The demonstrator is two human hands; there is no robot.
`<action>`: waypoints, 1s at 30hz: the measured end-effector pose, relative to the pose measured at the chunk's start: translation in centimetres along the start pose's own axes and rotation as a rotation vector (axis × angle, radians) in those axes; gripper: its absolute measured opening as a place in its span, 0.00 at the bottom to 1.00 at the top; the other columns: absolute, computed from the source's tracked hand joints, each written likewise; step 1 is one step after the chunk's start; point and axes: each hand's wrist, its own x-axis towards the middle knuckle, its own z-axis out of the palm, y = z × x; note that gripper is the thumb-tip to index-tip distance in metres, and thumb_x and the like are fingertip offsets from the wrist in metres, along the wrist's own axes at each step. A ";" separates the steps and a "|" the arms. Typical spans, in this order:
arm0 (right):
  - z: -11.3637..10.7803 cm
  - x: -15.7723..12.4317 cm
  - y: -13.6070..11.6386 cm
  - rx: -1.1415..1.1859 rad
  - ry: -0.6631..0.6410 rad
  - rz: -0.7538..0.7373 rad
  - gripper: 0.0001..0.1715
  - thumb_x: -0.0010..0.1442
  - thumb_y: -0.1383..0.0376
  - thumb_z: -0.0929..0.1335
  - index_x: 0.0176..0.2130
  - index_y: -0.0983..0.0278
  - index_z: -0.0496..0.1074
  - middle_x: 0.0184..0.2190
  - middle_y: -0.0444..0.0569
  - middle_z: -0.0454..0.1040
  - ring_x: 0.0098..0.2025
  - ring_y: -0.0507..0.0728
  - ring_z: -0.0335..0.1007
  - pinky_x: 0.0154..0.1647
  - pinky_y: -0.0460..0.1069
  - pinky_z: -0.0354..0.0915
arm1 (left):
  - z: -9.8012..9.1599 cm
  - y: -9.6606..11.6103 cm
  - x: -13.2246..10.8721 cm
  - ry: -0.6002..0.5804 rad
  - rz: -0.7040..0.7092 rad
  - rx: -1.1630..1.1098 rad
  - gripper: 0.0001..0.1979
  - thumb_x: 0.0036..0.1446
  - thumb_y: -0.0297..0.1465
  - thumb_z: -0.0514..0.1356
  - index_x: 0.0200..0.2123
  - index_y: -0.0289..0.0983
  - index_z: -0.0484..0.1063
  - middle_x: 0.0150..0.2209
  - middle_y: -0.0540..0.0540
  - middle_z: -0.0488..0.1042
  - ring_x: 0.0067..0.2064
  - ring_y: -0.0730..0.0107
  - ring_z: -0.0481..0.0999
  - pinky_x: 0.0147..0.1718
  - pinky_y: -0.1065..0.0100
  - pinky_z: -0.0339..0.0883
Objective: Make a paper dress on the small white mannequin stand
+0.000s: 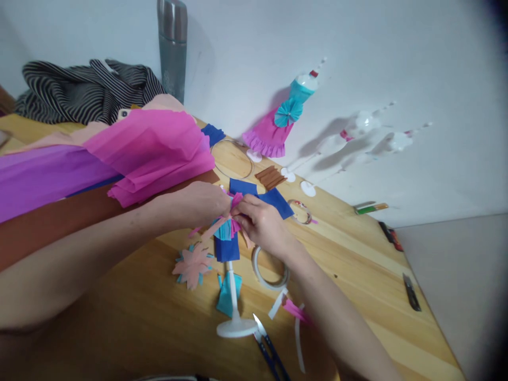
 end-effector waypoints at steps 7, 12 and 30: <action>-0.5 -0.8 1.4 -0.051 0.068 0.171 0.15 0.53 0.78 0.65 0.38 0.63 0.72 0.38 0.50 0.71 0.35 0.56 0.69 0.36 0.49 0.64 | -1.4 0.8 -0.5 -0.226 -0.043 0.098 0.08 0.38 0.18 0.66 0.24 0.35 0.77 0.23 0.48 0.77 0.24 0.70 0.71 0.19 0.71 0.49; 0.2 -0.6 2.7 -0.067 0.060 0.311 0.18 0.52 0.75 0.68 0.43 0.63 0.72 0.40 0.50 0.70 0.33 0.55 0.68 0.34 0.49 0.64 | -0.5 -0.1 -0.5 -0.152 0.002 0.065 0.08 0.38 0.20 0.65 0.24 0.37 0.77 0.23 0.48 0.77 0.24 0.69 0.72 0.20 0.71 0.50; -1.2 -3.3 -1.4 -0.041 -0.143 0.412 0.12 0.57 0.71 0.64 0.29 0.63 0.76 0.21 0.47 0.75 0.21 0.53 0.64 0.24 0.46 0.53 | 0.3 -1.2 -0.5 -0.129 0.042 -0.063 0.13 0.48 0.20 0.55 0.20 0.37 0.77 0.16 0.49 0.73 0.18 0.73 0.66 0.16 0.72 0.47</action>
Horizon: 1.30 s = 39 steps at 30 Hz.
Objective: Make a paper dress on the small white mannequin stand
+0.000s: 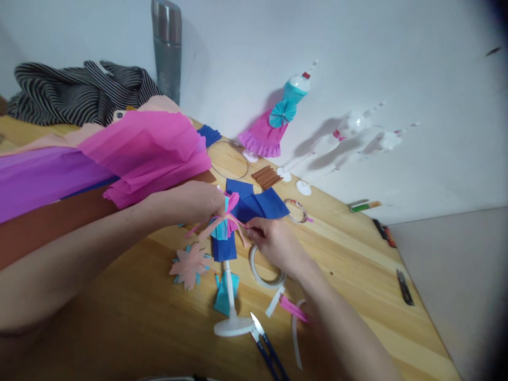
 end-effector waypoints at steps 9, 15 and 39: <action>0.1 -0.8 -0.3 0.079 0.108 0.005 0.12 0.59 0.69 0.63 0.33 0.63 0.77 0.23 0.48 0.77 0.21 0.53 0.66 0.25 0.46 0.57 | -0.3 -0.1 0.0 -0.007 0.019 -0.058 0.16 0.47 0.19 0.54 0.23 0.39 0.80 0.16 0.50 0.73 0.19 0.75 0.68 0.18 0.74 0.48; 0.2 -1.3 -0.5 0.101 0.124 -0.028 0.13 0.60 0.67 0.63 0.28 0.62 0.75 0.19 0.45 0.72 0.18 0.52 0.60 0.22 0.46 0.54 | -0.4 0.1 0.0 0.007 -0.010 0.058 0.12 0.45 0.20 0.55 0.24 0.36 0.79 0.25 0.47 0.78 0.22 0.76 0.66 0.19 0.72 0.47; -0.3 1.9 -1.7 0.482 0.365 -0.137 0.10 0.57 0.66 0.65 0.28 0.64 0.74 0.27 0.48 0.76 0.28 0.53 0.71 0.31 0.48 0.64 | -0.1 -0.1 -0.1 -0.009 -0.006 0.027 0.11 0.44 0.20 0.59 0.27 0.39 0.79 0.18 0.51 0.75 0.18 0.76 0.66 0.16 0.74 0.46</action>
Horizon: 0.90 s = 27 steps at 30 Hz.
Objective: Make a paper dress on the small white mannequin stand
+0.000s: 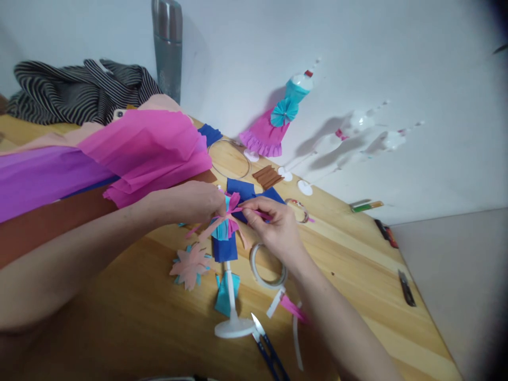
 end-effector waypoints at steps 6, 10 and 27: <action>-0.4 -0.6 1.1 -0.054 0.007 0.033 0.10 0.57 0.65 0.65 0.27 0.64 0.74 0.25 0.48 0.75 0.27 0.53 0.69 0.29 0.48 0.63 | -0.6 0.4 -0.1 -0.037 -0.033 -0.021 0.12 0.47 0.20 0.56 0.26 0.38 0.80 0.20 0.49 0.76 0.20 0.75 0.68 0.17 0.74 0.47; -0.6 -1.4 2.2 -0.137 0.009 0.138 0.11 0.56 0.64 0.65 0.26 0.65 0.73 0.22 0.47 0.73 0.23 0.53 0.66 0.26 0.47 0.60 | -0.9 0.5 -0.3 -0.044 -0.015 -0.022 0.14 0.45 0.19 0.57 0.29 0.38 0.80 0.23 0.48 0.78 0.23 0.73 0.70 0.19 0.74 0.47; 0.0 -3.7 2.4 -0.115 -0.124 0.205 0.11 0.57 0.65 0.65 0.25 0.65 0.72 0.19 0.45 0.71 0.21 0.51 0.62 0.22 0.45 0.56 | -0.1 -0.1 -0.2 -0.019 -0.039 -0.097 0.19 0.46 0.19 0.54 0.33 0.41 0.81 0.19 0.50 0.75 0.19 0.76 0.68 0.17 0.75 0.46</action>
